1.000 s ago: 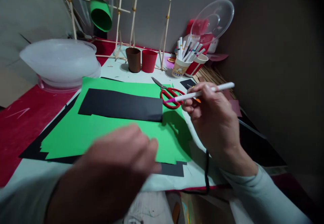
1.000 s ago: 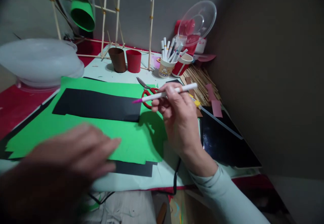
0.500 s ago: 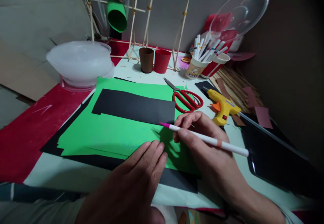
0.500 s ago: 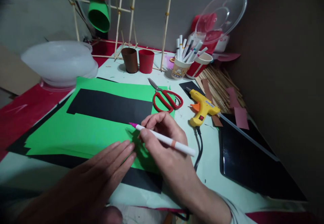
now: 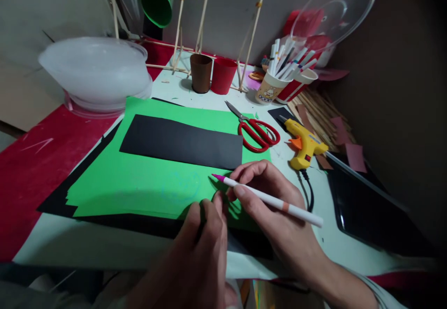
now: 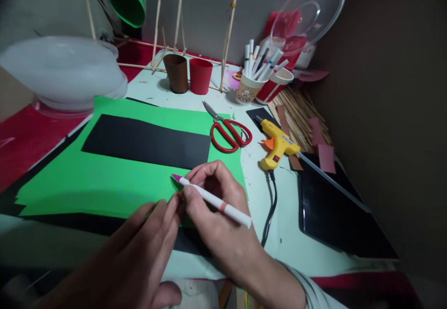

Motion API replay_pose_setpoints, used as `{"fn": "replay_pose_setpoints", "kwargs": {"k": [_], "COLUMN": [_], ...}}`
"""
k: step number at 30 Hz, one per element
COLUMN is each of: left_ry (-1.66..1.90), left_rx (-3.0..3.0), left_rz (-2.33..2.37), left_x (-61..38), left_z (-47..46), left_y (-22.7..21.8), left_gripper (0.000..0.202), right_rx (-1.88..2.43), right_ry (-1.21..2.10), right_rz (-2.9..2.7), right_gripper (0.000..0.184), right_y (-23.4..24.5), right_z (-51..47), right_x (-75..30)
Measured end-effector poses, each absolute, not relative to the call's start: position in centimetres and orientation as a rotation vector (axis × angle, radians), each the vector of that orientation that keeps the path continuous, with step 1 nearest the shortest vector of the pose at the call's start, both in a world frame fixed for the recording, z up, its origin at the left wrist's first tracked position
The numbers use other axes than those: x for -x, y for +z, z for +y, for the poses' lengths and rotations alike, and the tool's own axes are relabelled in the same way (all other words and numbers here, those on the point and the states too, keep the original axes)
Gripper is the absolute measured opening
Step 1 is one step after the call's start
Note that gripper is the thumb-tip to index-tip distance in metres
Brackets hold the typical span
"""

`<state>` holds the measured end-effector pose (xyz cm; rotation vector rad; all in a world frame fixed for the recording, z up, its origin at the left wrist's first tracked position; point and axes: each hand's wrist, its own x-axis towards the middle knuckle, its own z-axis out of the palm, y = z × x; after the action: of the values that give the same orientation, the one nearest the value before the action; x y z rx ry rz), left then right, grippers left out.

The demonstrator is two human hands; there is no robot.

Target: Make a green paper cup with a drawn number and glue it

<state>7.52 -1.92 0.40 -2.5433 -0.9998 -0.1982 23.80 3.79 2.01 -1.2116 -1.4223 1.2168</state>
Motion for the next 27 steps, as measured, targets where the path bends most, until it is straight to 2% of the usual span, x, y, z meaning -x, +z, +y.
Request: {"fn": "replay_pose_setpoints", "kwargs": {"k": [7, 12, 19, 23, 27], "left_ry": [-0.086, 0.0, -0.117, 0.057, 0.332], "left_rx": [2.469, 2.487, 2.599, 2.611, 2.418], "left_rz": [-0.931, -1.165, -1.3, -1.12, -0.854], "left_x": [-9.9, -11.9, -13.2, -13.2, -12.7], "left_z": [-3.5, -4.0, -3.7, -3.5, -3.4], "left_y": [2.0, 2.1, 1.9, 2.2, 2.4], "left_gripper": [0.039, 0.039, 0.033, 0.033, 0.045], "right_rx": [1.265, 1.3, 1.381, 1.39, 1.407], "right_ry": [1.198, 1.109, 0.95, 0.899, 0.859], "right_rz": [-1.329, -1.197, -1.175, -1.228, -1.267], "right_gripper": [0.015, 0.014, 0.013, 0.014, 0.015], "right_y": [2.7, 2.4, 1.6, 1.8, 1.9], "right_z": [3.3, 1.2, 0.4, 0.5, 0.3], "right_x": [-23.1, -22.7, -22.0, -21.9, -22.0]}}
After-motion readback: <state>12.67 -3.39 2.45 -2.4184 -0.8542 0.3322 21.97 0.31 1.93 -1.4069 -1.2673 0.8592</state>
